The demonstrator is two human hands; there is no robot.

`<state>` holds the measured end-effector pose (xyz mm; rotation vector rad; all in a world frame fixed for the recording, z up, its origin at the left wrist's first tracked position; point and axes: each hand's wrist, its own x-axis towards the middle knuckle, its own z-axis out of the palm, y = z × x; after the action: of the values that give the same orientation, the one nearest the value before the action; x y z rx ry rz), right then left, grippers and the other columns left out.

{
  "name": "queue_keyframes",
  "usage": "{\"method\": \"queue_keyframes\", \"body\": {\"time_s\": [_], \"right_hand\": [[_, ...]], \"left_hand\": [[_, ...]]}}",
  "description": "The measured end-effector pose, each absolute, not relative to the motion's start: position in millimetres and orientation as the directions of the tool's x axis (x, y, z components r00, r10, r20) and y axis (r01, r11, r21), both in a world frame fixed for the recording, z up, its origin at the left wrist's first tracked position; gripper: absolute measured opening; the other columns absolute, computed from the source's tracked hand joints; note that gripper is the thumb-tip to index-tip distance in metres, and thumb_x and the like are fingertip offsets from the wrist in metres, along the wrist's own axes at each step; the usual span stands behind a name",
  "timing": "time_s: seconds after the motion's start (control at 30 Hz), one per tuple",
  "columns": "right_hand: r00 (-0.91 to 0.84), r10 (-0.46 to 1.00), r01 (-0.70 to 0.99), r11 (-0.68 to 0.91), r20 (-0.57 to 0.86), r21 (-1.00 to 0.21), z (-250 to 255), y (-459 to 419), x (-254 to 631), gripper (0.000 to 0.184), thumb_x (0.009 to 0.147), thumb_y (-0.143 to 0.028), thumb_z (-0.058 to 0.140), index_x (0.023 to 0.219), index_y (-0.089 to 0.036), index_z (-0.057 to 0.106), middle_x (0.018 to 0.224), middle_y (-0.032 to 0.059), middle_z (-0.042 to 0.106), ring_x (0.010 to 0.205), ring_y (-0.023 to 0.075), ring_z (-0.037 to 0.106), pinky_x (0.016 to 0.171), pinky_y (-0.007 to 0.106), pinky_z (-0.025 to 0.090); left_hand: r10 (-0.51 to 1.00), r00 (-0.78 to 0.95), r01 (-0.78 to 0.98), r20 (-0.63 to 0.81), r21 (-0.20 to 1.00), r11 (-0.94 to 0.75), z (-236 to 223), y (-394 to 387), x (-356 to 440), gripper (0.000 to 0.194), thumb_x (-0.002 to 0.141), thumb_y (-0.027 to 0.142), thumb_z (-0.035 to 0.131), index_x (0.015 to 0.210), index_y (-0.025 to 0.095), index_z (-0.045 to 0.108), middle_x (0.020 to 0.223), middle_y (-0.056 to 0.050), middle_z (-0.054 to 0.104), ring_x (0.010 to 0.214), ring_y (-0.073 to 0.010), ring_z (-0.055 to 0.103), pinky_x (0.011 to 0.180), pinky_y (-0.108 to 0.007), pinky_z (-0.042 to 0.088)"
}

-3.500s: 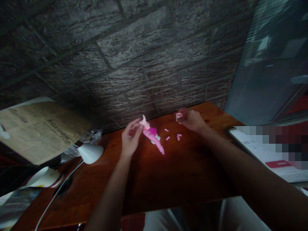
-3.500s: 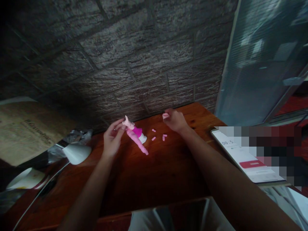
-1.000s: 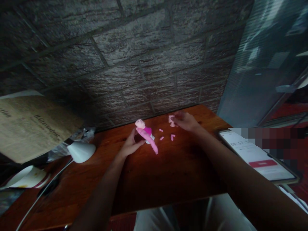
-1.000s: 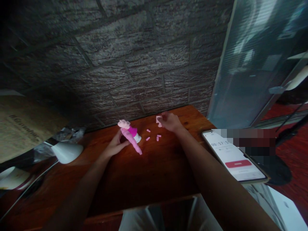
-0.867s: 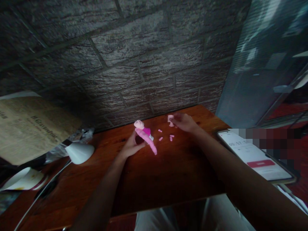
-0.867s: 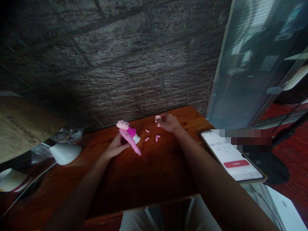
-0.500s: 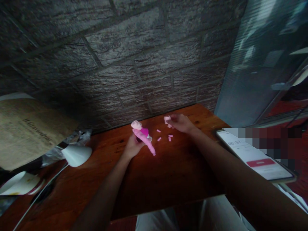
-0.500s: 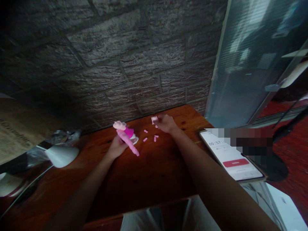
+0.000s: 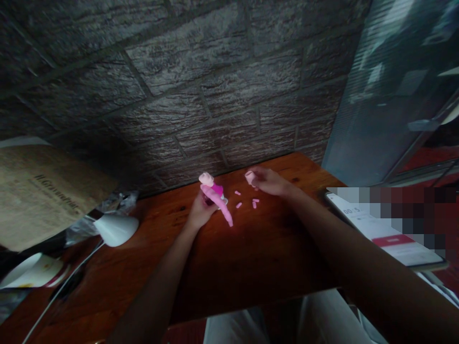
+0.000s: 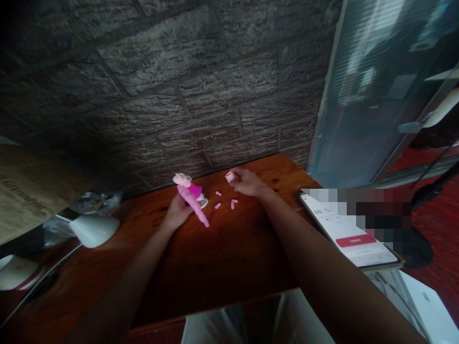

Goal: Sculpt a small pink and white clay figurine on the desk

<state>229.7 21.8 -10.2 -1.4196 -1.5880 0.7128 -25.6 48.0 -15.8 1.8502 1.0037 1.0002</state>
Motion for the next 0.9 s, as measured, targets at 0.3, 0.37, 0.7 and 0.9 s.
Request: {"method": "queue_keyframes", "body": {"time_s": [0.3, 0.37, 0.7, 0.9], "right_hand": [[0.203, 0.952, 0.696, 0.023, 0.228, -0.717, -11.9, 22.1, 221.7, 0.042, 0.071, -0.015, 0.070, 0.112, -0.022, 0.062, 0.094, 0.0029, 0.073, 0.089, 0.0208, 0.069, 0.082, 0.030, 0.050], [0.169, 0.958, 0.667, 0.062, 0.231, -0.743, -12.3, 22.2, 220.8, 0.047, 0.071, -0.014, 0.069, 0.116, -0.021, 0.060, 0.093, 0.0028, 0.073, 0.088, 0.0203, 0.069, 0.080, 0.030, 0.051], [-0.099, 0.979, 0.549, 0.205, 0.180, -0.810, -16.0, 22.6, 223.2, 0.031, 0.071, -0.012, 0.068, 0.102, -0.016, 0.066, 0.092, 0.0023, 0.074, 0.086, 0.0184, 0.068, 0.075, 0.026, 0.050], [-0.068, 0.982, 0.568, 0.181, 0.174, -0.803, -11.6, 17.4, 225.1, 0.041, 0.071, -0.014, 0.068, 0.111, -0.020, 0.064, 0.092, 0.0004, 0.075, 0.085, 0.0172, 0.069, 0.075, 0.025, 0.050]], "left_hand": [[0.902, 0.296, 0.301, 0.314, 0.865, -0.400, -25.5, 53.1, -28.2, 0.047, 0.060, 0.033, 0.083, 0.098, 0.013, 0.063, 0.092, -0.009, 0.072, 0.081, -0.0206, 0.067, 0.077, -0.034, 0.054], [0.902, 0.289, 0.269, 0.320, 0.877, -0.398, -23.4, 51.8, -26.9, 0.049, 0.058, 0.032, 0.084, 0.098, 0.013, 0.063, 0.094, -0.009, 0.072, 0.082, -0.0207, 0.067, 0.079, -0.034, 0.054], [0.910, 0.307, 0.199, 0.279, 0.916, -0.348, -18.4, 46.5, -24.5, 0.048, 0.057, 0.031, 0.085, 0.097, 0.013, 0.064, 0.095, -0.009, 0.072, 0.083, -0.0221, 0.069, 0.081, -0.036, 0.055], [0.909, 0.305, 0.206, 0.285, 0.912, -0.355, -16.6, 44.9, -25.3, 0.048, 0.057, 0.032, 0.084, 0.096, 0.013, 0.063, 0.094, -0.008, 0.072, 0.082, -0.0219, 0.069, 0.079, -0.036, 0.056]]}}
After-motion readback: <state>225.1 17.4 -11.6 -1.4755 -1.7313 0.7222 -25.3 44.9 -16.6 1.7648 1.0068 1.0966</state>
